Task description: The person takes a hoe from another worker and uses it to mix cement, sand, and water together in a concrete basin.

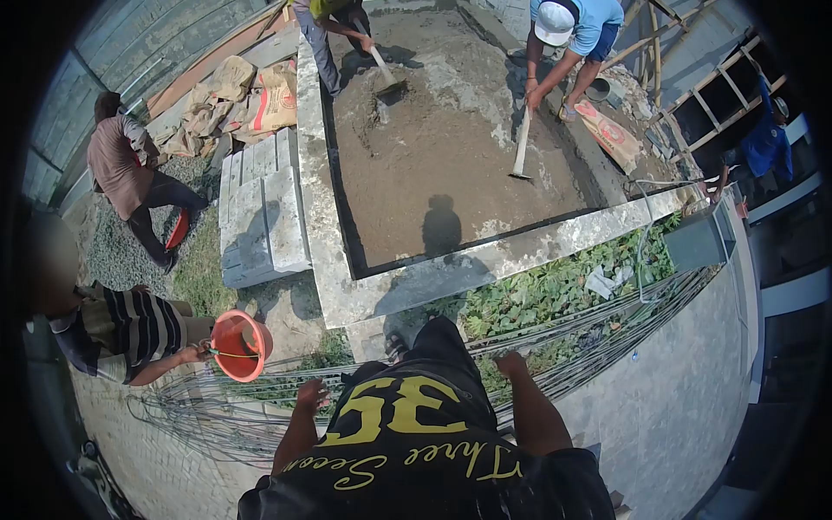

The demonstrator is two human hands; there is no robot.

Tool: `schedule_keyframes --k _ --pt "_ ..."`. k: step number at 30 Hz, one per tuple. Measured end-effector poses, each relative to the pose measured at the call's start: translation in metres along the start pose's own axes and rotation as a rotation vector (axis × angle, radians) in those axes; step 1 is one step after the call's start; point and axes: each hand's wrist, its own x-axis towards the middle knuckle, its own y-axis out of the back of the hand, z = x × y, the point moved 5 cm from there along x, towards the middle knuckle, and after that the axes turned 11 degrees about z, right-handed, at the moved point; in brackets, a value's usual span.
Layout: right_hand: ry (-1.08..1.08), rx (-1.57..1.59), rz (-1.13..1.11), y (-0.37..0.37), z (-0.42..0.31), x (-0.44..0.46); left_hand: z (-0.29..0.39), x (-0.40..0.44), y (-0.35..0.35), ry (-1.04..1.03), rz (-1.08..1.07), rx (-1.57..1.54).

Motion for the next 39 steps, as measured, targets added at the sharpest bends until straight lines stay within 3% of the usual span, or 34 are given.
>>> schedule_keyframes --k 5,8,11,13,15,16,18,20,22,23,25,27,28,29,30,31,32,33,34,35,36,37,38,39 --pt "0.167 0.076 -0.053 0.014 -0.031 -0.006 -0.014 -0.004 -0.005 0.093 -0.020 0.023" --pt "0.105 0.036 -0.089 0.036 -0.051 -0.014 -0.029 0.005 -0.003 0.117 -0.066 0.002" --pt "0.192 0.023 -0.047 -0.008 -0.031 0.012 -0.029 0.002 -0.005 0.114 -0.071 -0.018" --pt "0.143 0.035 -0.067 0.030 -0.046 0.000 -0.032 0.003 -0.007 0.122 -0.067 -0.038" --pt "0.093 0.047 -0.088 0.041 -0.048 0.001 -0.030 0.004 -0.009 -0.101 -0.108 0.061" --pt "0.182 -0.006 -0.104 0.026 -0.041 0.012 -0.025 -0.001 -0.011 -0.099 -0.105 0.056" --pt "0.273 -0.061 -0.122 0.023 -0.042 0.016 -0.019 -0.014 -0.013 0.082 -0.039 -0.077" --pt "0.080 0.051 -0.045 0.045 -0.045 0.013 -0.020 -0.016 -0.015 0.109 -0.016 -0.066" --pt "0.134 0.040 -0.037 0.035 -0.043 0.023 -0.040 0.003 -0.008 0.134 0.009 -0.059" --pt "0.182 0.029 -0.030 0.032 -0.045 0.027 -0.062 0.033 -0.002 -0.064 -0.084 0.028" --pt "0.197 0.041 -0.080 0.039 -0.053 0.029 -0.059 0.030 -0.004 -0.263 -0.169 0.109" --pt "0.222 0.051 -0.130 0.041 -0.059 0.031 -0.038 -0.013 -0.003 0.139 0.029 -0.059" --pt "0.205 0.059 -0.097 0.043 -0.059 0.034 -0.049 -0.004 0.004 0.136 0.042 -0.074" --pt "0.192 0.068 -0.063 0.049 -0.065 0.037 -0.068 0.025 0.011 -0.150 -0.048 0.033" --pt "0.063 0.124 -0.089 0.072 -0.074 0.027 -0.066 0.025 0.015 -0.292 -0.082 0.084" --pt "0.203 0.096 -0.014 0.062 -0.072 0.034 -0.063 0.022 0.019 -0.436 -0.106 0.130" --pt "0.347 0.071 0.066 0.042 -0.066 0.050 -0.051 0.002 0.017 -0.164 -0.024 0.007" --pt "0.222 0.084 -0.024 0.061 -0.072 0.042 -0.051 -0.012 0.014 0.106 0.055 -0.124" --pt "0.107 0.099 -0.112 0.077 -0.082 0.039 -0.047 -0.017 0.014 0.133 0.078 -0.108" --pt "0.412 -0.081 -0.026 0.042 -0.070 0.061 -0.048 -0.017 0.015 0.151 0.091 -0.144" --pt "0.389 -0.116 -0.095 0.059 -0.081 0.054 -0.045 -0.023 0.015 0.111 0.114 -0.121" --pt "0.539 -0.208 -0.077 0.023 -0.067 0.081 -0.047 -0.020 0.016 0.173 0.158 -0.137" --pt "0.467 -0.081 -0.099 0.043 -0.076 0.071 -0.055 0.001 0.017 -0.249 0.006 0.283" --pt "0.493 -0.133 -0.107 0.042 -0.084 0.076 -0.060 0.012 0.020 -0.718 0.023 0.653"
